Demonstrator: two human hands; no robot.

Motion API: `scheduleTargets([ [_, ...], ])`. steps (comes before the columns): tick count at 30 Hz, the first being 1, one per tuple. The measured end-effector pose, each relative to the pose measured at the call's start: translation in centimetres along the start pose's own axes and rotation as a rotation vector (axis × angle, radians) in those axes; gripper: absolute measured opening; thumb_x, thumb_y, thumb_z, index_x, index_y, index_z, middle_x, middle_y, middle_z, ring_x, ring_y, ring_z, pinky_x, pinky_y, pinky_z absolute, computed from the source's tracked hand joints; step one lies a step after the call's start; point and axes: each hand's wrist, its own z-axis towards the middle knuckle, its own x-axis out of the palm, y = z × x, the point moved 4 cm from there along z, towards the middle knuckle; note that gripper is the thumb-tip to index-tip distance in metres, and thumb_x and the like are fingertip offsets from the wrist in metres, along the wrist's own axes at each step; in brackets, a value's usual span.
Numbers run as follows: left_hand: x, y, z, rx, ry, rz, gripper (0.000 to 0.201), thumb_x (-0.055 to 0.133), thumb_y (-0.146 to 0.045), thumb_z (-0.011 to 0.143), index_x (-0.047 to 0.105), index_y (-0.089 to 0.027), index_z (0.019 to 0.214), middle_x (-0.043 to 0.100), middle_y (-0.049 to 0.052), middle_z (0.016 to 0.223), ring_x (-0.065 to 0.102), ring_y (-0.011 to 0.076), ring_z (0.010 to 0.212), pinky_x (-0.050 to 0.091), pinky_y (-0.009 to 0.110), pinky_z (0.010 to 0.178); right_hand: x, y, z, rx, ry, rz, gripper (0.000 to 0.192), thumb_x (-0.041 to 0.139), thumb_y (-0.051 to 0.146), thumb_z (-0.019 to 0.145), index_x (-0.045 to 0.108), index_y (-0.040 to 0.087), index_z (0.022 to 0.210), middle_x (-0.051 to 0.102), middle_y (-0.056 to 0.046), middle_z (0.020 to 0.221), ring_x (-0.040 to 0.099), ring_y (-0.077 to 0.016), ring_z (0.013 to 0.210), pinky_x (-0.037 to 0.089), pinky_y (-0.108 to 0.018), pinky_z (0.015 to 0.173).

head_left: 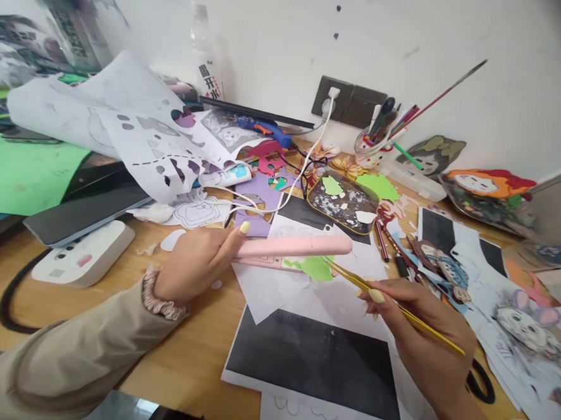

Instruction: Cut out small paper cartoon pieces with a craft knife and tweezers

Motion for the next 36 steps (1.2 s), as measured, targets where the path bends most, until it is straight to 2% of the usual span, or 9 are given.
scheduleTargets([
  [3,-0.2,0.0,-0.2,0.058,-0.042,0.020,0.051,0.014,-0.041,0.082,0.043,-0.016,0.049,0.048,0.001,0.047,0.039,0.0103,0.044,0.024,0.024,0.048,0.2,0.1,0.2,0.000,0.040,0.007,0.010,0.055,0.015,0.070,0.058,0.022,0.076,0.059,0.003,0.068,0.056,-0.0091,0.060,0.044,-0.020,0.056],
  [6,-0.3,0.0,-0.4,0.106,-0.106,0.014,0.056,0.010,-0.042,0.082,0.052,-0.016,0.056,0.049,0.002,0.047,0.040,0.0108,0.044,0.026,0.024,0.048,0.3,-0.1,0.1,-0.019,0.089,-0.004,0.009,0.054,0.016,0.070,0.057,0.021,0.076,0.060,0.001,0.070,0.057,-0.0097,0.060,0.045,-0.020,0.055],
  [10,-0.4,0.3,-0.4,0.095,-0.164,0.017,0.059,0.008,-0.042,0.082,0.059,-0.015,0.066,0.049,0.002,0.048,0.042,0.0118,0.046,0.028,0.024,0.049,0.2,-0.2,0.1,-0.089,0.119,-0.047,0.012,0.055,0.013,0.069,0.056,0.021,0.078,0.060,0.001,0.068,0.057,-0.0103,0.061,0.046,-0.021,0.055],
  [15,-0.2,0.5,-0.3,0.056,-0.141,0.015,0.058,0.009,-0.040,0.083,0.059,-0.015,0.067,0.050,0.003,0.049,0.043,0.0123,0.047,0.029,0.025,0.050,0.3,0.3,0.3,-0.193,0.141,-0.042,0.014,0.054,0.010,0.068,0.056,0.021,0.077,0.060,0.001,0.063,0.058,-0.0114,0.062,0.047,-0.022,0.058],
  [22,-0.2,0.6,-0.2,0.027,-0.142,0.017,0.058,0.010,-0.040,0.082,0.059,-0.015,0.066,0.051,0.003,0.049,0.044,0.0126,0.047,0.029,0.025,0.050,0.4,0.6,0.4,-0.242,0.163,-0.075,0.012,0.055,0.011,0.068,0.056,0.020,0.076,0.061,0.002,0.065,0.058,-0.0096,0.060,0.048,-0.019,0.057],
  [27,-0.2,0.7,-0.2,0.011,-0.138,0.022,0.056,0.011,-0.039,0.082,0.059,-0.016,0.066,0.051,0.003,0.050,0.044,0.0122,0.048,0.029,0.025,0.051,0.4,0.6,0.2,-0.266,0.169,-0.089,0.011,0.054,0.013,0.069,0.056,0.021,0.077,0.062,0.001,0.066,0.059,-0.0108,0.061,0.049,-0.020,0.058],
  [32,-0.2,0.7,-0.2,-0.013,-0.122,0.026,0.056,0.011,-0.039,0.082,0.055,-0.016,0.058,0.050,0.002,0.048,0.043,0.0111,0.046,0.030,0.024,0.051,0.4,0.8,0.3,-0.272,0.167,-0.080,0.013,0.054,0.012,0.069,0.056,0.021,0.077,0.062,0.000,0.067,0.059,-0.0113,0.061,0.049,-0.021,0.058],
  [36,-0.3,0.6,0.0,-0.031,-0.128,0.027,0.054,0.012,-0.039,0.082,0.055,-0.017,0.058,0.051,0.002,0.048,0.044,0.0106,0.047,0.030,0.023,0.051,0.7,1.0,0.3,-0.280,0.208,-0.043,0.014,0.053,0.011,0.068,0.056,0.021,0.078,0.063,0.000,0.069,0.060,-0.0120,0.063,0.049,-0.022,0.058],
])
